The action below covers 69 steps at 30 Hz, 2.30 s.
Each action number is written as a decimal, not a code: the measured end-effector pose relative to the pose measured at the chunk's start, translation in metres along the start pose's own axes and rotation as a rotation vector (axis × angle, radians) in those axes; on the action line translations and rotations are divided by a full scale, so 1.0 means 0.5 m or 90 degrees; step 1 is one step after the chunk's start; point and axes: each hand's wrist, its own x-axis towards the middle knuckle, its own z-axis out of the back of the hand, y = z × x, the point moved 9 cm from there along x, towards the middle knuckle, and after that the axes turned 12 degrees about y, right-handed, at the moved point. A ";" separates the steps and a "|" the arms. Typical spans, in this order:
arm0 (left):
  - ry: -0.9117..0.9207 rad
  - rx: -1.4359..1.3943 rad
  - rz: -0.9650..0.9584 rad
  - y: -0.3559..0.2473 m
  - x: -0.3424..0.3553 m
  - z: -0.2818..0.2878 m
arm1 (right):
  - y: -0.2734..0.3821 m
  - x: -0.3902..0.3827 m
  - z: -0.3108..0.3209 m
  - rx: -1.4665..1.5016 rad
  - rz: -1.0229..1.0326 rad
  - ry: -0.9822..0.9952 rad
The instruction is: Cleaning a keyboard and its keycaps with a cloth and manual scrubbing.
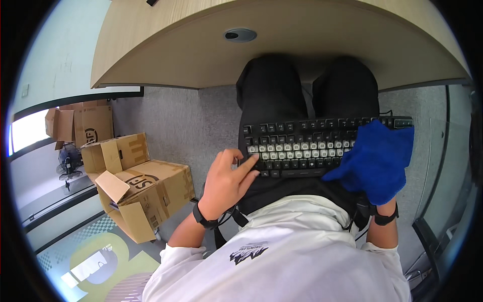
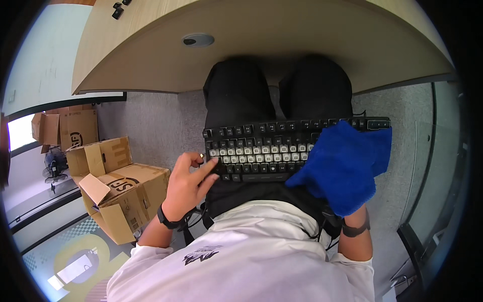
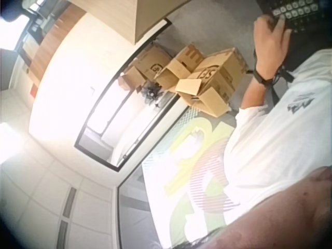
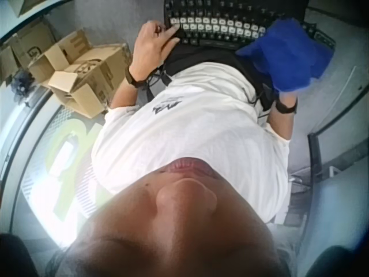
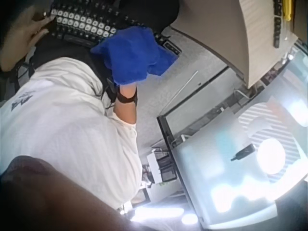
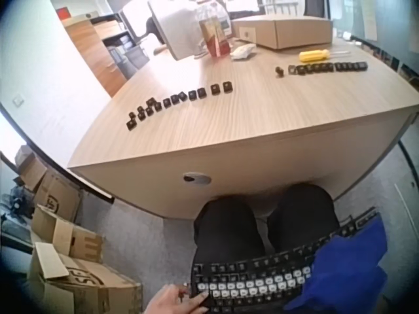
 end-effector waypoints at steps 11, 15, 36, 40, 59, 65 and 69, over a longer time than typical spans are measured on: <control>-0.029 -0.009 0.001 -0.012 -0.017 0.012 | 0.054 0.033 0.130 0.086 -0.109 -0.069; -0.053 0.002 -0.009 -0.019 -0.019 0.020 | 0.068 0.026 0.136 -0.018 -0.055 -0.062; -0.186 0.038 -0.130 -0.215 0.681 0.517 | 0.057 0.020 0.080 -0.312 0.073 0.060; -0.098 0.052 -0.142 -0.232 0.734 0.510 | 0.001 -0.011 0.080 -0.116 0.089 -0.049; -0.083 -0.292 -0.302 -0.359 0.187 0.154 | 0.065 -0.031 0.144 0.071 -0.005 -0.245; -0.149 -0.253 -0.301 -0.353 0.160 0.161 | 0.072 -0.017 0.132 0.066 -0.074 -0.083; -0.103 -0.413 -0.282 -0.334 0.151 0.131 | 0.081 -0.017 0.153 0.065 -0.077 -0.161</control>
